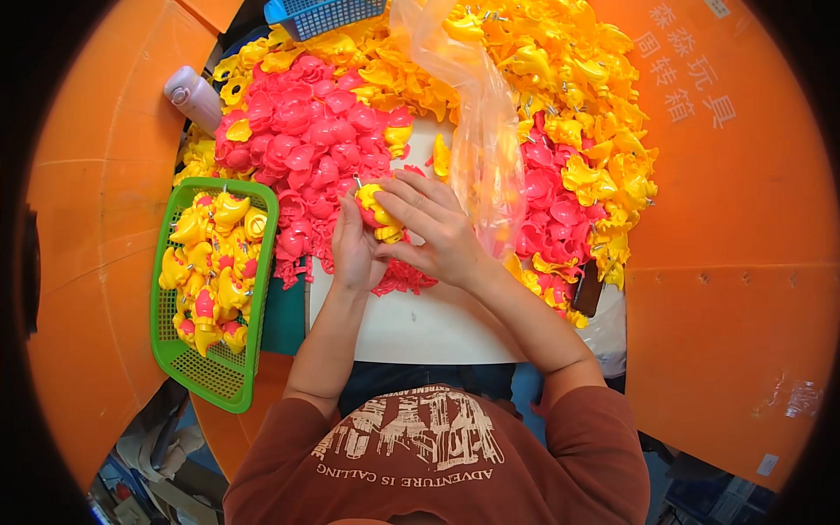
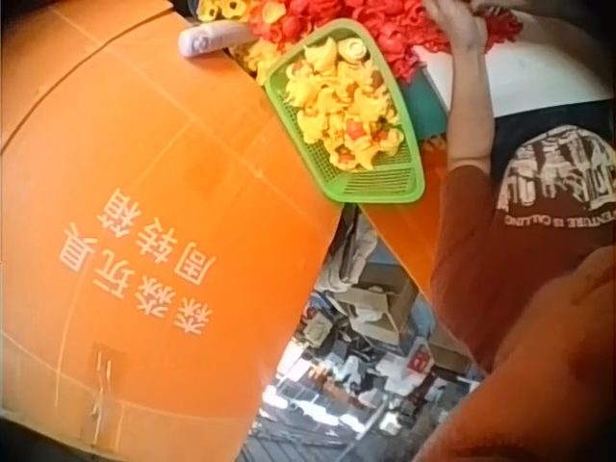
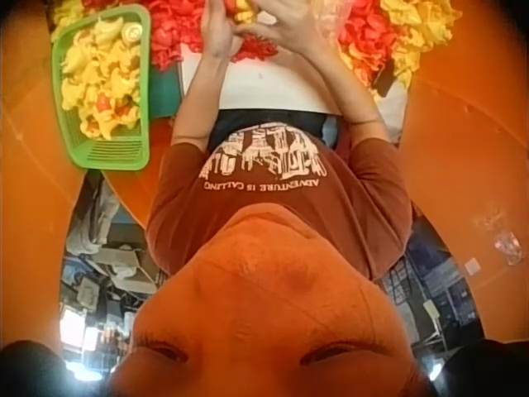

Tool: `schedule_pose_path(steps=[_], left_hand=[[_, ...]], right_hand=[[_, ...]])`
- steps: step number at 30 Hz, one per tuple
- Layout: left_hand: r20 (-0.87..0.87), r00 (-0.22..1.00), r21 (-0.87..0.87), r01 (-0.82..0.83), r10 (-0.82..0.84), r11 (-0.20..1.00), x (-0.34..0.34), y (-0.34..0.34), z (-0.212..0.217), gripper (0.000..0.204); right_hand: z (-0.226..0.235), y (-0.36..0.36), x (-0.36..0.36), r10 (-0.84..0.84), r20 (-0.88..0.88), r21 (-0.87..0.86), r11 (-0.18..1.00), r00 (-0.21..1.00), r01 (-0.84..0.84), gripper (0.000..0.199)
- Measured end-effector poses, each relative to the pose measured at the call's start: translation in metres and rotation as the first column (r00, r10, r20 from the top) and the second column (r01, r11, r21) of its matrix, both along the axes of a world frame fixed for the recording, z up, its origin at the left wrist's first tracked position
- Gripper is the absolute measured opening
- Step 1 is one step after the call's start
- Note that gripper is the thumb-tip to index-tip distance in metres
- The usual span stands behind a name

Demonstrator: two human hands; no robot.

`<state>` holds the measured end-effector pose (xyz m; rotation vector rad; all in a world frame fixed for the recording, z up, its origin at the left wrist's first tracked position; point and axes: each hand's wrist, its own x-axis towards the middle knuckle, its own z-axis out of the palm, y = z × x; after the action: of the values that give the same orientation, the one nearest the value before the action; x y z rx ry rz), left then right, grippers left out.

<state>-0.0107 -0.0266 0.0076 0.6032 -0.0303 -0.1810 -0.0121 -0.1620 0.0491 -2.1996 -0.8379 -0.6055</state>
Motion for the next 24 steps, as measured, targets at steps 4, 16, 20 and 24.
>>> schedule_pose_path(steps=[4,16,20,24], left_hand=[[0.010,1.000,0.056,-0.012,0.012,0.998,-0.0009,0.0008,0.0001,0.043],[0.083,0.996,0.134,0.019,-0.030,0.991,-0.0043,0.0000,0.0029,0.048],[0.086,0.996,0.107,0.000,-0.009,0.994,-0.0049,-0.0004,0.0027,0.044],[0.135,0.991,0.102,0.009,-0.023,0.995,-0.0028,-0.0001,0.0006,0.043]], right_hand=[[-0.0028,-0.0009,0.0013,0.033,-0.009,0.035,0.999,0.999,-0.032,0.064],[-0.0012,-0.0041,0.0020,0.099,0.007,0.066,0.993,0.995,-0.099,0.063],[-0.0030,-0.0038,0.0002,0.080,0.012,0.039,0.996,0.997,-0.080,0.063],[-0.0057,-0.0043,-0.0015,0.086,0.017,0.050,0.995,0.996,-0.087,0.063]])
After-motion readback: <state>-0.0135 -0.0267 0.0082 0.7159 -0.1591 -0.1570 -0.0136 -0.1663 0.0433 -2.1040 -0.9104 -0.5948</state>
